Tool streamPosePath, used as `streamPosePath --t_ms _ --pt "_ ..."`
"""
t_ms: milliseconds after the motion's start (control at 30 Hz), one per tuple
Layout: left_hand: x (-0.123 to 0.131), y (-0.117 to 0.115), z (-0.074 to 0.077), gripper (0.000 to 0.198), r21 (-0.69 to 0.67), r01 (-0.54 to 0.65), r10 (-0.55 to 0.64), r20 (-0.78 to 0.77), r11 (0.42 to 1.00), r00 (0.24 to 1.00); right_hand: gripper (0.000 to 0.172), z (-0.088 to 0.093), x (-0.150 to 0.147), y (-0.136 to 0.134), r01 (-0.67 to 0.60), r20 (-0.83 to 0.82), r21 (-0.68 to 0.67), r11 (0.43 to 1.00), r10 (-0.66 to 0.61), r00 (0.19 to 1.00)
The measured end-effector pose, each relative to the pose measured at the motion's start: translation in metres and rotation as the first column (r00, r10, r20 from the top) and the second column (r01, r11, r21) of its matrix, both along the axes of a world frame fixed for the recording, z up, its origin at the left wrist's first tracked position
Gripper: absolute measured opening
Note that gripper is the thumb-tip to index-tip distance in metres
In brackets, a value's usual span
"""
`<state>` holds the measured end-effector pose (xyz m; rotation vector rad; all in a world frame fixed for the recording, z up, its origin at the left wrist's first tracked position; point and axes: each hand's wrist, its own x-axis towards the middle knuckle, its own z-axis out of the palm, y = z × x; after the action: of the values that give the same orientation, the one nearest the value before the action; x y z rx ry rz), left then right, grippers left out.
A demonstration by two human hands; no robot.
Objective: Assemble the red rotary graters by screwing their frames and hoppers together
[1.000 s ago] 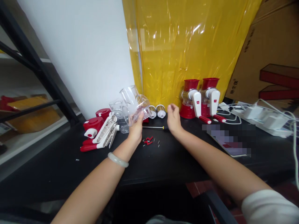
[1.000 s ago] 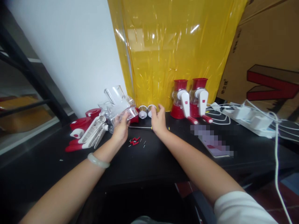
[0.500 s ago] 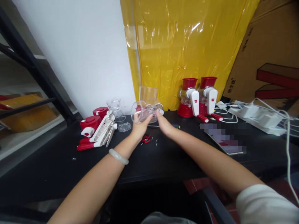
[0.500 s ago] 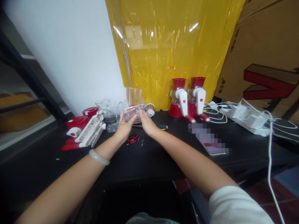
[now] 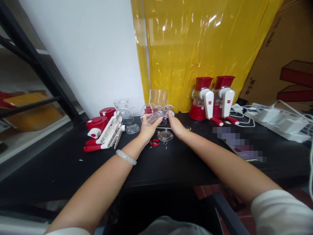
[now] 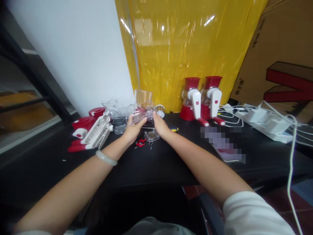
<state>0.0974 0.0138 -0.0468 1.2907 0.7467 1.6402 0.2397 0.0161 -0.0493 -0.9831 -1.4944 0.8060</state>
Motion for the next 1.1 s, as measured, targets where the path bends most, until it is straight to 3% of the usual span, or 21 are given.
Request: streamPosePath --t_ms 100,233,433,533,633,767,867,967,1100 --pt "-0.004 -0.002 0.003 0.055 0.031 0.020 -0.020 -0.011 0.999 1.000 0.055 0.002 0.015 0.002 0.006 0.039 0.022 1.000 -0.006 0.999" --pt "-0.006 -0.005 0.007 0.053 0.015 0.027 -0.027 0.001 1.000 1.000 0.024 0.009 0.031 0.002 0.096 0.192 0.062 0.993 -0.106 0.976" --pt "-0.010 -0.009 0.011 0.052 -0.063 0.009 -0.007 0.028 0.998 1.000 0.014 0.014 0.029 -0.011 0.109 0.413 0.046 0.993 -0.118 0.903" --pt "-0.010 -0.012 0.014 0.052 -0.095 0.014 -0.013 0.009 0.995 1.000 0.026 0.010 0.025 -0.011 0.092 0.379 0.036 0.995 -0.099 0.920" --pt "-0.009 -0.015 0.017 0.054 -0.113 0.024 -0.022 0.019 0.993 1.000 0.063 0.005 0.025 -0.008 0.113 0.294 0.073 0.991 -0.129 0.947" --pt "-0.009 -0.018 0.020 0.049 -0.157 0.019 -0.022 -0.015 0.987 1.000 0.107 0.003 0.027 -0.010 0.122 0.246 0.232 0.965 -0.179 0.953" --pt "-0.010 -0.019 0.021 0.046 -0.234 -0.004 -0.026 -0.121 0.972 0.992 0.129 0.007 0.026 -0.017 0.065 0.325 0.393 0.917 -0.204 0.924" --pt "-0.011 -0.022 0.020 0.047 -0.191 0.007 -0.056 -0.251 0.981 0.966 0.128 0.010 0.024 -0.024 0.012 0.422 0.488 0.873 -0.248 0.872" --pt "-0.010 -0.033 0.028 0.053 -0.034 0.088 -0.094 -0.347 0.996 0.933 0.116 0.010 0.021 -0.027 0.051 0.389 0.514 0.856 -0.286 0.876"
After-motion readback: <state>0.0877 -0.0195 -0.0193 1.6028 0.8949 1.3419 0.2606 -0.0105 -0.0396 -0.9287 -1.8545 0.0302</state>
